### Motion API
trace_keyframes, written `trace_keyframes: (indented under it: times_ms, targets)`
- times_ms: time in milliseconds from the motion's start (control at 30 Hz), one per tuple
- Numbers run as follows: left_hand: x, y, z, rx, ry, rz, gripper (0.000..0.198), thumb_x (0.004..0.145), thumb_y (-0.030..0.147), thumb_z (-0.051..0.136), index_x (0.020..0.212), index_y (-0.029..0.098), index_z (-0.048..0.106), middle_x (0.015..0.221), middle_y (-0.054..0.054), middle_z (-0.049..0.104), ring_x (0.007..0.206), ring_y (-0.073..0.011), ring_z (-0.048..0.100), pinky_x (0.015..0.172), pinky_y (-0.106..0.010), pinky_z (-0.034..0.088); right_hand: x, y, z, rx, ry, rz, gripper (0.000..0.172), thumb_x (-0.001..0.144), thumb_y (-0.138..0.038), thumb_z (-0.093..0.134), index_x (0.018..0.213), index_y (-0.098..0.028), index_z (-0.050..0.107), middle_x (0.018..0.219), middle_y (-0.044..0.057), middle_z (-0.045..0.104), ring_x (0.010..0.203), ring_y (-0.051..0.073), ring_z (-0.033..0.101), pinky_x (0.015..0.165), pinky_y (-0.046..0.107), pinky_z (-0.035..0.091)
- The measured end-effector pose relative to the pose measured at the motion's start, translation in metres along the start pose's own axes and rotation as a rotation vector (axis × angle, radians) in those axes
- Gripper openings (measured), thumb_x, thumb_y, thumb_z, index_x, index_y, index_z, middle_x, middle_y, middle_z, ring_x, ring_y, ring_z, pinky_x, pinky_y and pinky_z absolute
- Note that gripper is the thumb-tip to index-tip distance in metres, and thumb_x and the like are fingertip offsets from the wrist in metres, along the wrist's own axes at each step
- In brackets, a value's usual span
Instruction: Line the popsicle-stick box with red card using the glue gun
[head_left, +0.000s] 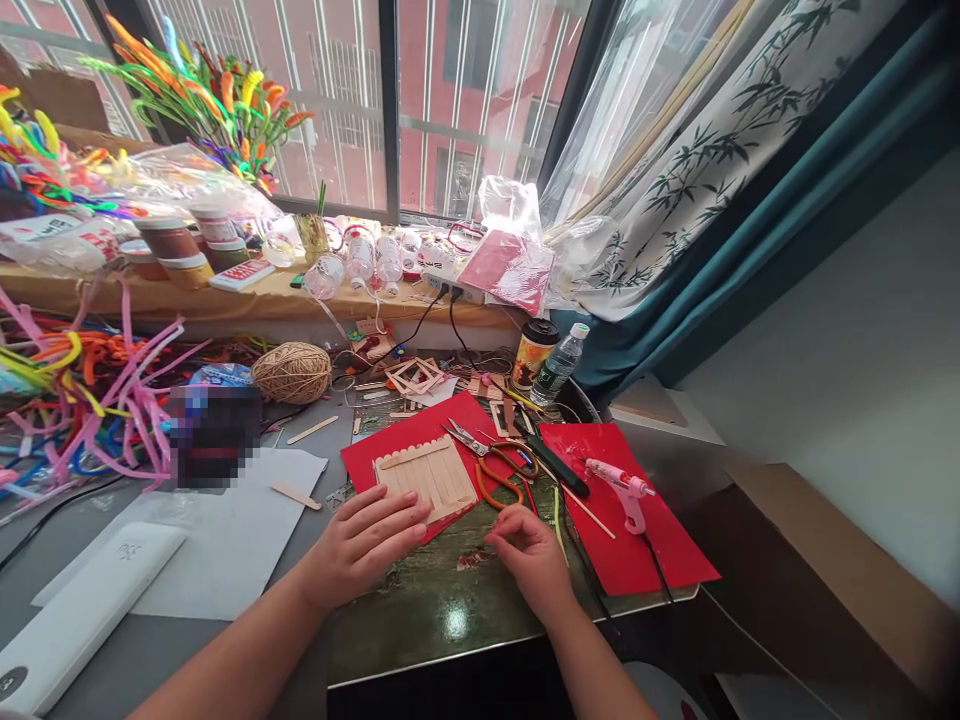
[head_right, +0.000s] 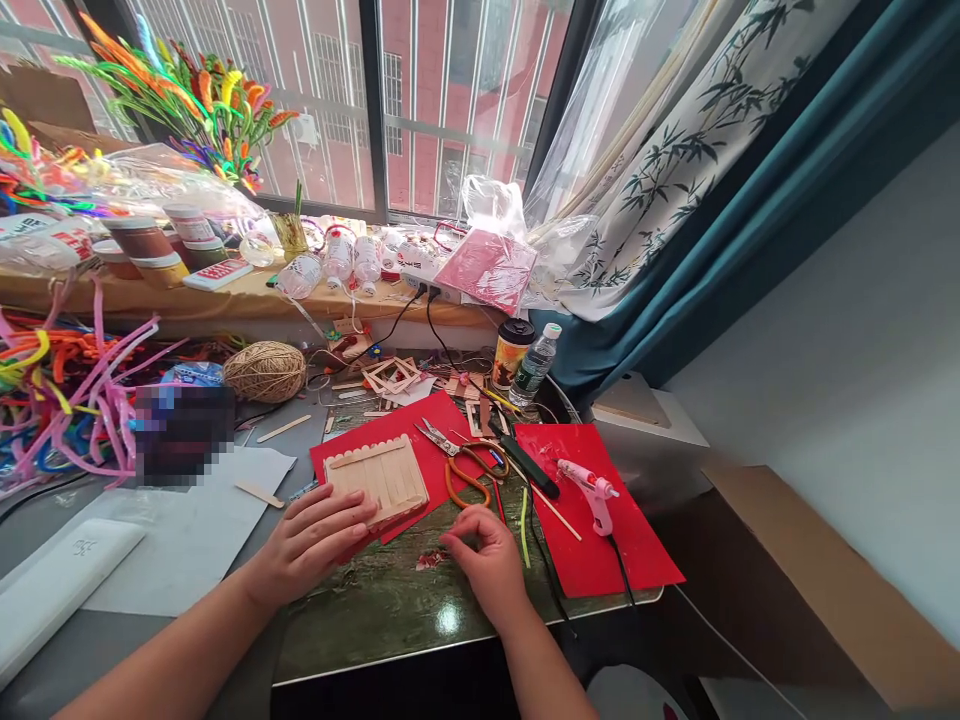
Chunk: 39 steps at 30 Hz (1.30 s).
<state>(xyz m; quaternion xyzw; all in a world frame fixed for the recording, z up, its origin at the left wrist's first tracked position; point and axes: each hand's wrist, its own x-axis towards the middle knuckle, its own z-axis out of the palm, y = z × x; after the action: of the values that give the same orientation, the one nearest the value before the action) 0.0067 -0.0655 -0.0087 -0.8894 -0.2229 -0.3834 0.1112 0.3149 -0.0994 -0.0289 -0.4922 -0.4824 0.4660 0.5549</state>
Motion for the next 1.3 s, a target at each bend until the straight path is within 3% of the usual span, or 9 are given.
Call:
trace_keyframes:
  times_ms: [133,267,500,600,733,833,1000,1133,1300]
  targets:
    - [-0.003,-0.002,0.002,0.003,-0.013,0.026,0.05,0.102,0.011,0.063,0.148,0.03,0.06,0.136,-0.004,0.077,0.141,-0.0216,0.064,0.13,-0.047,0.04,-0.004,0.001,0.009,-0.038,-0.009,0.066,0.021,0.076,-0.039,0.093,0.088,-0.024,0.086,0.094,0.007,0.078,0.088,0.024,0.071,0.084,0.039,0.058]
    - [0.0,-0.002,0.002,-0.017,0.02,0.04,0.051,0.099,0.007,0.066,0.148,0.023,0.061,0.137,-0.007,0.077,0.146,-0.0217,0.06,0.133,-0.046,0.035,-0.002,0.009,0.012,0.001,-0.034,0.167,0.035,0.077,-0.051,0.091,0.089,-0.02,0.083,0.073,0.006,0.077,0.066,0.023,0.071,0.065,0.036,0.059]
    - [0.003,-0.001,0.0,-0.039,0.076,0.019,0.051,0.099,0.008,0.068,0.146,0.025,0.063,0.136,-0.005,0.077,0.143,-0.0201,0.062,0.133,-0.043,0.035,-0.001,0.021,0.011,0.106,-0.062,0.167,0.037,0.093,-0.058,0.077,0.101,-0.023,0.07,0.055,-0.009,0.052,0.042,0.009,0.043,0.044,0.021,0.036]
    - [0.003,-0.001,0.0,-0.045,0.071,0.031,0.05,0.1,0.008,0.066,0.146,0.026,0.062,0.136,-0.004,0.078,0.143,-0.0203,0.063,0.133,-0.043,0.035,-0.002,0.018,0.011,0.1,-0.091,0.089,0.049,0.086,-0.045,0.088,0.127,-0.027,0.07,0.086,0.0,0.073,0.076,0.016,0.068,0.07,0.027,0.057]
    - [0.005,0.0,0.001,-0.083,0.045,0.06,0.049,0.102,0.007,0.061,0.149,0.022,0.06,0.136,-0.007,0.077,0.146,-0.0215,0.06,0.132,-0.045,0.037,-0.005,0.005,0.009,0.069,-0.115,-0.099,0.043,0.095,-0.04,0.08,0.136,-0.032,0.071,0.14,0.01,0.068,0.123,0.027,0.067,0.108,0.044,0.055]
    - [0.009,0.002,0.001,-0.113,0.01,0.092,0.047,0.104,0.008,0.057,0.149,0.02,0.06,0.137,-0.009,0.077,0.147,-0.0221,0.058,0.132,-0.045,0.037,-0.011,-0.007,0.014,0.126,-0.147,-0.156,0.041,0.098,-0.042,0.076,0.138,-0.033,0.072,0.147,0.01,0.065,0.132,0.03,0.065,0.116,0.05,0.051]
    - [0.009,0.004,0.004,-0.123,-0.019,0.1,0.047,0.103,0.009,0.059,0.148,0.022,0.061,0.139,-0.008,0.076,0.148,-0.0216,0.058,0.132,-0.044,0.036,-0.018,-0.018,0.033,0.256,-0.176,-0.045,0.073,0.085,-0.047,0.09,0.15,-0.035,0.062,0.155,0.01,0.063,0.139,0.035,0.063,0.115,0.053,0.055]
    - [0.006,0.004,0.006,-0.121,-0.011,0.082,0.054,0.1,0.006,0.064,0.151,0.024,0.059,0.139,-0.007,0.076,0.146,-0.021,0.059,0.132,-0.043,0.036,-0.015,-0.022,0.043,0.208,-0.053,-0.011,0.049,0.092,-0.048,0.082,0.136,-0.029,0.074,0.144,0.011,0.071,0.131,0.033,0.069,0.112,0.051,0.058]
    - [0.006,0.005,0.005,-0.114,-0.012,0.091,0.054,0.099,0.006,0.065,0.15,0.022,0.06,0.139,-0.007,0.075,0.147,-0.0211,0.058,0.132,-0.044,0.036,-0.012,-0.023,0.045,0.211,-0.025,0.002,0.042,0.093,-0.047,0.081,0.132,-0.03,0.077,0.138,0.009,0.075,0.127,0.032,0.071,0.112,0.05,0.058]
